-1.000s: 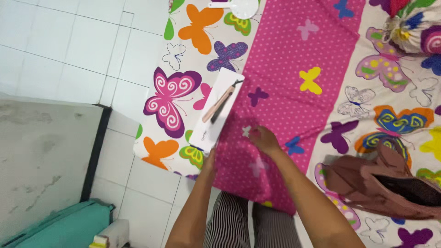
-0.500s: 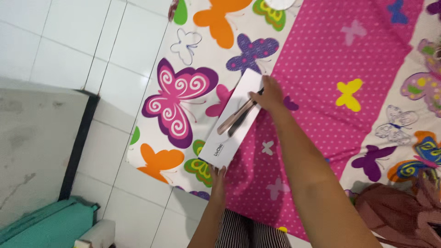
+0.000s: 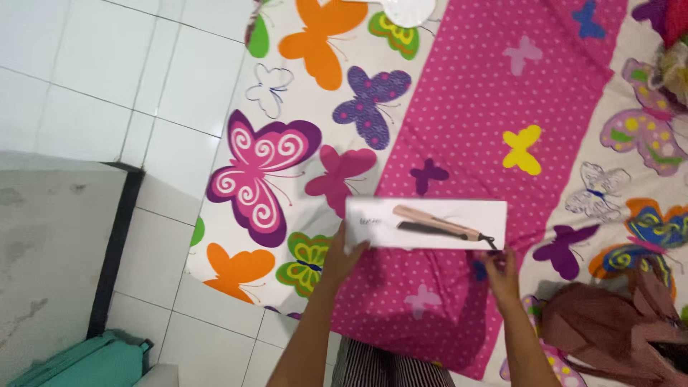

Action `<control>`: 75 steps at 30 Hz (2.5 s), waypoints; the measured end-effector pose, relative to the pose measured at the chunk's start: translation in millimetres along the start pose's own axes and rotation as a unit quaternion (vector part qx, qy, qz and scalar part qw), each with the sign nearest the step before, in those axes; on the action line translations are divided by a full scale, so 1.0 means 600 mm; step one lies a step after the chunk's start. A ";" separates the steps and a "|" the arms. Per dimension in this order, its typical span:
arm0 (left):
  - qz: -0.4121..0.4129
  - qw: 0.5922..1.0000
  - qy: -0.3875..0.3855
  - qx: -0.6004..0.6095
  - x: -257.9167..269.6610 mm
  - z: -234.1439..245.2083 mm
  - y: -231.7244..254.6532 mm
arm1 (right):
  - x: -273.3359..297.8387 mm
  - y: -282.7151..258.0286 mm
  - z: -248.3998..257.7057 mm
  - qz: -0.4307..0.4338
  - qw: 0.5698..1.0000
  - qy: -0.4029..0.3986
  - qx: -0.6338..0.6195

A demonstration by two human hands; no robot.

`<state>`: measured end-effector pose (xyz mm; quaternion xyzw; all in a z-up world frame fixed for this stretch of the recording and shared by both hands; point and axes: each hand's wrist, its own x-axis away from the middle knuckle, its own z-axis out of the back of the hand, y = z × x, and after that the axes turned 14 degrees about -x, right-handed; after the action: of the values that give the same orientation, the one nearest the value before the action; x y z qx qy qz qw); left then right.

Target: The person opens a wardrobe, takes a pink handbag, and places it on the bed. They open the bag, place a wallet inside, handle a small woven pouch, then unpack a hair straightener from its box and place the box and items into the bag, finishing by picking up a small box from a shelf.

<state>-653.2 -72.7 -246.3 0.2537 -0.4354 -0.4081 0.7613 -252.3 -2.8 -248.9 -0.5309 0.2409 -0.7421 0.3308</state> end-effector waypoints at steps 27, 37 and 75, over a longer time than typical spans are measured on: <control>0.214 0.961 -0.177 0.005 -0.118 -0.107 0.125 | -0.219 0.052 0.192 -0.013 0.979 -0.008 -0.205; 0.129 0.990 -0.012 -0.061 -0.115 -0.114 0.000 | -0.237 -0.003 0.236 -0.164 0.956 -0.033 -0.239; 0.103 0.985 0.054 -0.126 -0.034 0.003 -0.179 | -0.375 -0.122 0.195 0.174 0.929 0.285 -0.158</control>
<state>-703.4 -113.5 -334.5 0.1313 -0.3625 -0.3645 0.8476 -110.1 213.1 -300.8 -0.2922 0.5279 -0.7452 0.2839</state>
